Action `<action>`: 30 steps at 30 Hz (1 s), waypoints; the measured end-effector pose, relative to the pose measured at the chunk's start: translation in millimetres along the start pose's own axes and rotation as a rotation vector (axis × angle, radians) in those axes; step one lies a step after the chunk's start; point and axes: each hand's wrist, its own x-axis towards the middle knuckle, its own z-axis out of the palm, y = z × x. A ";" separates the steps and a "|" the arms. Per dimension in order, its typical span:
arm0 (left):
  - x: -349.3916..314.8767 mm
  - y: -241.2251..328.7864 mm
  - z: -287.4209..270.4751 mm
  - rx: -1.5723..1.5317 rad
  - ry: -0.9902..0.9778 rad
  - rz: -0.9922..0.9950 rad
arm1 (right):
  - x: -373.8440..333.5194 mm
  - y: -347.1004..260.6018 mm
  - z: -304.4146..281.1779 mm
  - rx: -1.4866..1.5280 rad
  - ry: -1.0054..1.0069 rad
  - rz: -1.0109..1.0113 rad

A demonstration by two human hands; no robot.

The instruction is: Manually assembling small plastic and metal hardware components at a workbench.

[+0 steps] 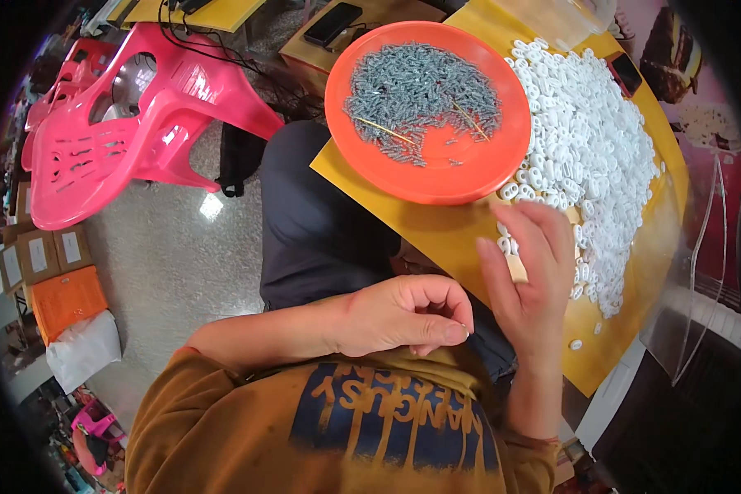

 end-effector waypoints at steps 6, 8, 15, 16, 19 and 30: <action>-8.5 -7.7 -3.8 0.017 -0.002 -0.029 | 37.6 -0.5 15.5 -0.250 -0.161 -0.147; -10.9 -8.8 -6.0 0.018 -0.004 -0.031 | 41.5 -0.7 16.1 -0.256 -0.163 -0.143; -11.8 -8.4 -11.5 -0.019 -0.048 -0.054 | 57.2 2.7 21.4 -0.307 -0.137 -0.151; -11.6 -8.0 -11.5 -0.016 -0.060 -0.069 | 59.4 2.9 23.3 -0.326 -0.147 -0.143; -11.7 -10.2 -15.1 -0.025 -0.064 -0.071 | 65.5 2.9 28.5 -0.357 -0.185 -0.147; -9.8 -9.1 -27.6 -0.072 -0.095 -0.044 | 71.8 7.3 27.7 -0.370 -0.144 -0.133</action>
